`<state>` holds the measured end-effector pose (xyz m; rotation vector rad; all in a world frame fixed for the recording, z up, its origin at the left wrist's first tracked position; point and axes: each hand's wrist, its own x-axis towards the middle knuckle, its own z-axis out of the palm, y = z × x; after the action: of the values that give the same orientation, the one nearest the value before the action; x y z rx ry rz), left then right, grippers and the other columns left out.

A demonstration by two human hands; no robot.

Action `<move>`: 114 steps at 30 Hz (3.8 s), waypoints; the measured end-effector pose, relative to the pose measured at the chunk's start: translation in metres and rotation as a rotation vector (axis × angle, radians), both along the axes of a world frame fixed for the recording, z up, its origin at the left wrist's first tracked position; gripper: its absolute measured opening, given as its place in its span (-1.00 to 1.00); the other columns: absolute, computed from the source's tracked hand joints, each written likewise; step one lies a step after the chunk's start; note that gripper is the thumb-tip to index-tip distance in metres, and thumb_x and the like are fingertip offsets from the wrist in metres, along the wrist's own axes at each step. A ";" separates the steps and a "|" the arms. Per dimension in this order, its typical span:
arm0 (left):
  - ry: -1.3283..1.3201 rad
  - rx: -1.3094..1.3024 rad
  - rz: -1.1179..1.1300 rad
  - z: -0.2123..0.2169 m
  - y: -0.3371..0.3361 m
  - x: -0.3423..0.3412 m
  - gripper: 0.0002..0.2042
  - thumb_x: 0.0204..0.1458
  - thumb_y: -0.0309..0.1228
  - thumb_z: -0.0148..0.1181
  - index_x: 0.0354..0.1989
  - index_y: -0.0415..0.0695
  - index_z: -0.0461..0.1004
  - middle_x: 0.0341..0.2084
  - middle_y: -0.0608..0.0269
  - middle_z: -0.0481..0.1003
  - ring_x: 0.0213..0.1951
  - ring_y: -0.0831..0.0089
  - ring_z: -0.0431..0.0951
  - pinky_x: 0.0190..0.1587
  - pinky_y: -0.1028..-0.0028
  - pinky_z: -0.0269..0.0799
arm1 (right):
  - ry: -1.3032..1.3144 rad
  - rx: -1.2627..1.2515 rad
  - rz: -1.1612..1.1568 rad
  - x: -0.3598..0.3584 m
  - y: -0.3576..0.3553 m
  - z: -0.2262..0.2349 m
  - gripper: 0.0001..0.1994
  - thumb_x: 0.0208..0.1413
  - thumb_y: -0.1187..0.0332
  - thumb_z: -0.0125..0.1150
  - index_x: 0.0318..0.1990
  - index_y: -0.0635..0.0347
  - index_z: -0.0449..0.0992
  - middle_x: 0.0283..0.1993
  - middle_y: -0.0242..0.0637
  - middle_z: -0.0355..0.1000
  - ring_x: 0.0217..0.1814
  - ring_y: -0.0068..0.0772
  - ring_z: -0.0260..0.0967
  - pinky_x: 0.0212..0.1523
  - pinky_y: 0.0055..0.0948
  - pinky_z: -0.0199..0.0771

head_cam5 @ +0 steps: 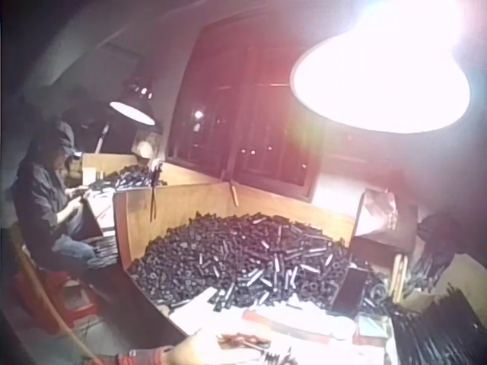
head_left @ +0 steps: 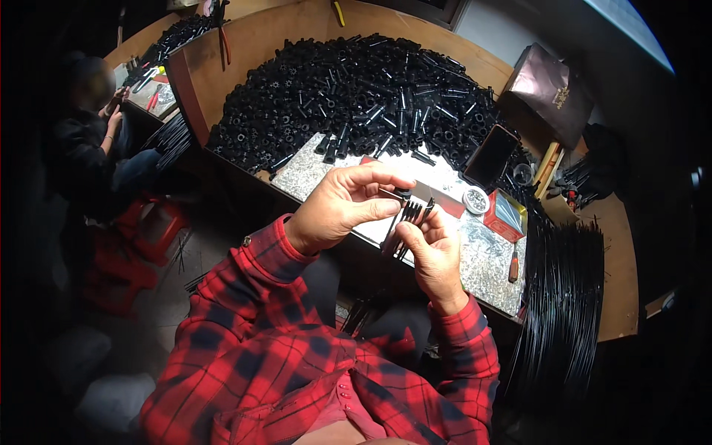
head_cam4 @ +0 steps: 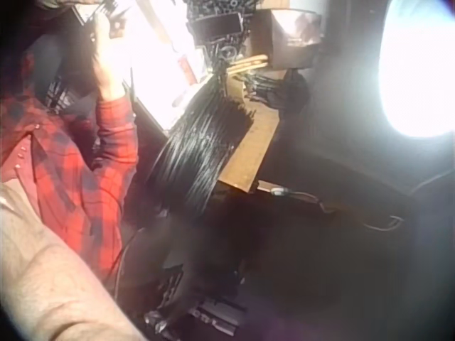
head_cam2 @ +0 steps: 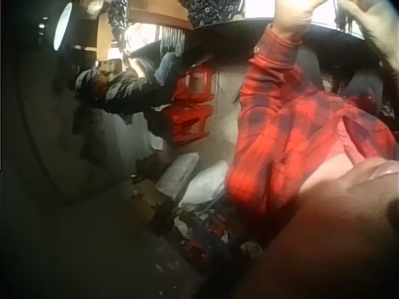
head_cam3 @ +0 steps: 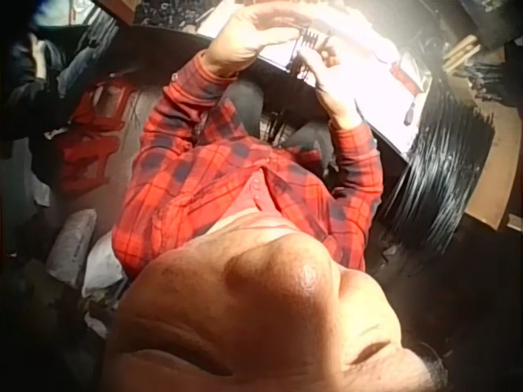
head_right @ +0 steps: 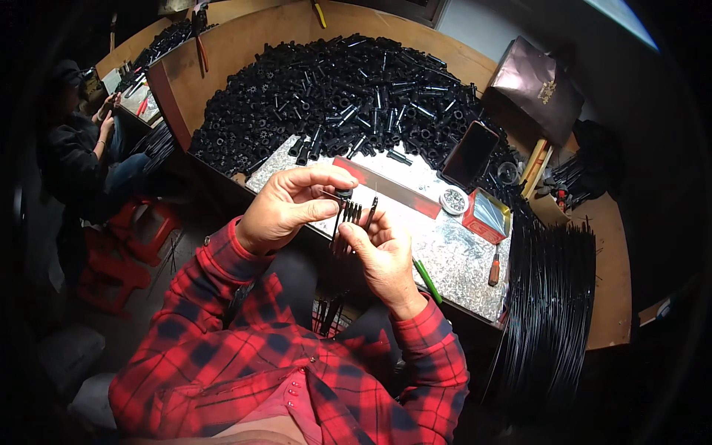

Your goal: The person is assembling electrical cable harnesses by inserting a bundle of wires into a connector and securing them with pliers.

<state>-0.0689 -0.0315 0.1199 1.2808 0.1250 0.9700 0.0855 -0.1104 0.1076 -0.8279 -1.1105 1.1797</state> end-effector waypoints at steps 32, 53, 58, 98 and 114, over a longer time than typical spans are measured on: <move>-0.054 0.063 -0.185 -0.002 0.006 -0.009 -0.82 0.01 -0.56 0.10 -0.18 -0.22 0.46 -0.12 0.07 0.44 -0.03 0.34 0.41 0.05 0.39 0.29 | -0.091 0.008 0.289 0.005 0.000 0.004 -0.86 0.20 0.39 -0.05 -0.19 0.27 0.32 -0.39 -0.31 0.41 -0.36 -0.55 0.35 -0.28 -0.56 0.37; 0.091 -0.065 -0.091 0.025 0.014 -0.005 -0.74 -0.04 -0.48 0.22 -0.15 -0.26 0.46 -0.20 0.08 0.48 -0.20 0.42 0.51 -0.09 0.50 0.42 | -0.187 0.162 -0.045 0.001 0.008 0.011 -0.92 0.08 0.47 0.12 -0.32 0.29 0.42 -0.37 -0.33 0.44 -0.36 -0.60 0.37 -0.32 -0.61 0.39; 0.260 0.291 0.291 0.020 -0.003 -0.007 -0.76 -0.06 -0.53 0.22 -0.18 -0.29 0.46 -0.37 0.23 0.54 -0.35 0.52 0.53 -0.29 0.58 0.45 | -0.495 0.166 -0.110 -0.004 0.010 0.004 -0.96 0.10 0.54 0.07 -0.30 0.30 0.39 -0.34 -0.35 0.41 -0.28 -0.60 0.36 -0.23 -0.60 0.39; 0.468 0.798 0.763 -0.035 -0.029 -0.006 -0.68 -0.06 -0.66 0.09 -0.08 -0.25 0.29 -0.58 0.17 0.46 -0.55 0.45 0.51 -0.48 0.52 0.38 | -0.737 0.346 -0.202 -0.011 0.005 -0.042 -0.79 -0.08 0.45 0.23 -0.48 0.31 0.29 -0.48 -0.12 0.31 -0.45 -0.16 0.33 -0.44 -0.34 0.32; 0.355 0.312 0.274 -0.072 -0.021 -0.006 -0.89 0.11 -0.47 0.01 -0.31 -0.18 0.21 -0.43 0.16 0.52 -0.22 0.45 0.50 -0.15 0.50 0.39 | -1.781 0.097 -0.483 0.083 -0.039 -0.091 -0.71 0.00 0.23 0.16 -0.40 0.32 0.32 -0.35 -0.05 0.27 -0.26 -0.05 0.29 -0.31 -0.21 0.35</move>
<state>-0.0748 -0.0527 0.0475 1.7508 0.4478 1.0108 0.1690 -0.1495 0.0165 -1.9998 -2.0707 -0.3390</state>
